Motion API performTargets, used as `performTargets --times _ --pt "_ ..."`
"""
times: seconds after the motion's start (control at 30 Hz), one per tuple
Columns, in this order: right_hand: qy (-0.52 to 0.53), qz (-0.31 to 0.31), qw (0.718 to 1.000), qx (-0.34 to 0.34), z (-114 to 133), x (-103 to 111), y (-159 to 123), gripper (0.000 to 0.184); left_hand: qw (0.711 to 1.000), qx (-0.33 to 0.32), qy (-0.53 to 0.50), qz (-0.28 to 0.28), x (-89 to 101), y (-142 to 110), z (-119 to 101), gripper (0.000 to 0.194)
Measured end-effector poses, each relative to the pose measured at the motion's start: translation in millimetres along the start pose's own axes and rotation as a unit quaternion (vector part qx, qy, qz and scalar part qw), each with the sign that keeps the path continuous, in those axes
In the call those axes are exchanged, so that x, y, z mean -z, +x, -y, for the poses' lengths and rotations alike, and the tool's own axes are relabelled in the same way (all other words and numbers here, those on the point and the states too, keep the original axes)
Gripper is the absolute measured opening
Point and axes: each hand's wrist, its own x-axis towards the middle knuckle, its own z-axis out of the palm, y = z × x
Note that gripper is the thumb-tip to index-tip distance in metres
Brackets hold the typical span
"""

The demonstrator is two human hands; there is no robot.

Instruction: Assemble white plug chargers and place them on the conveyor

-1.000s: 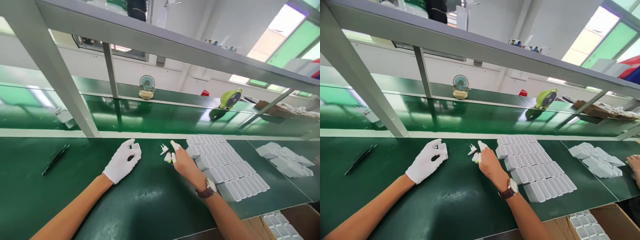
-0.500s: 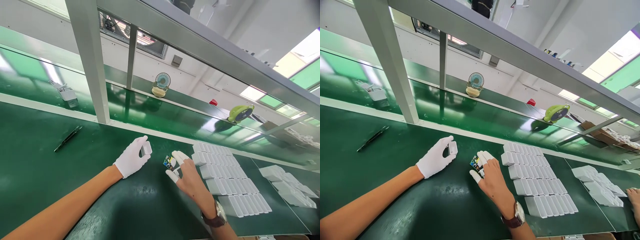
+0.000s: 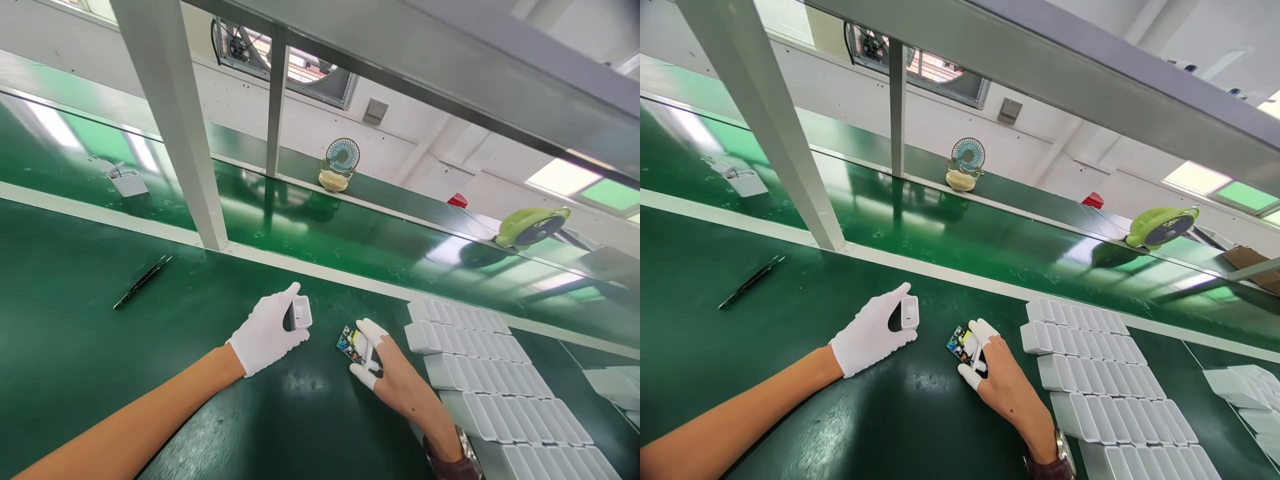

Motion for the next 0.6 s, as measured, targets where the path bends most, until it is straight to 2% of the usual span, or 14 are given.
performTargets --times 0.2,0.33,0.6 --pt "-0.048 -0.05 0.997 0.036 -3.5 -5.3 -1.0 0.073 1.0 0.001 0.024 0.005 -1.8 -2.5 3.2 0.089" --pt "-0.069 -0.062 0.995 0.044 -5.1 -3.8 0.0 0.076 0.999 0.018 0.034 0.02 -2.6 -3.1 5.8 0.091" --pt "-0.091 -0.081 0.989 0.08 -8.8 -1.6 1.2 0.077 0.998 0.039 0.035 0.02 -4.5 -1.1 4.2 0.103"
